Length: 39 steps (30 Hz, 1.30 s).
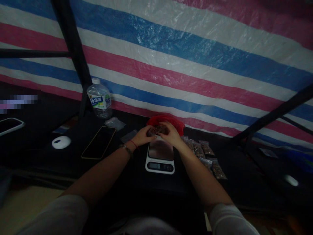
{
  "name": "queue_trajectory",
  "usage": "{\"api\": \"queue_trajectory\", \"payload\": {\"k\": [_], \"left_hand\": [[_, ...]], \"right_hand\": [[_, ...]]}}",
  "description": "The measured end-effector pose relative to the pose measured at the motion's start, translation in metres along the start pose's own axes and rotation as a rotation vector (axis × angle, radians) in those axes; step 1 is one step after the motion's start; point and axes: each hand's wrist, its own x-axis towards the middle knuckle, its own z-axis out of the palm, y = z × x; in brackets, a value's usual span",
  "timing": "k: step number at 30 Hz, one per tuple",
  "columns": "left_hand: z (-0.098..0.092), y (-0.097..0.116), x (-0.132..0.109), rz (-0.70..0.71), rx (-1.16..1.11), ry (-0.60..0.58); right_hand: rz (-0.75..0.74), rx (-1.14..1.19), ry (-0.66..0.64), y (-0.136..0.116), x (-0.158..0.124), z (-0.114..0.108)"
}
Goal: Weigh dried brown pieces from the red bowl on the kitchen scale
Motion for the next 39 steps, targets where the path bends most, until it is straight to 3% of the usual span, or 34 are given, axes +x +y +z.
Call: {"api": "queue_trajectory", "payload": {"k": [11,25,28,32,35,39], "left_hand": [[0.001,0.002,-0.001,-0.019,0.035,0.036],[0.0,0.0,-0.001,0.018,-0.076,0.033],[0.0,-0.004,0.002,0.004,-0.082,0.114],[0.001,-0.01,0.004,-0.031,-0.097,0.244],[0.001,-0.012,0.004,-0.019,-0.083,0.255],[0.001,-0.007,0.003,0.022,-0.042,0.225]], "right_hand": [[-0.016,0.058,-0.196,-0.011,0.014,-0.007],[0.115,0.154,-0.122,-0.002,-0.015,-0.007],[0.11,0.018,-0.11,0.003,-0.032,-0.009],[0.115,-0.184,-0.217,0.004,-0.05,-0.012],[0.087,-0.204,-0.174,-0.003,-0.048,-0.017],[0.002,-0.126,-0.129,-0.025,-0.023,-0.016]]}}
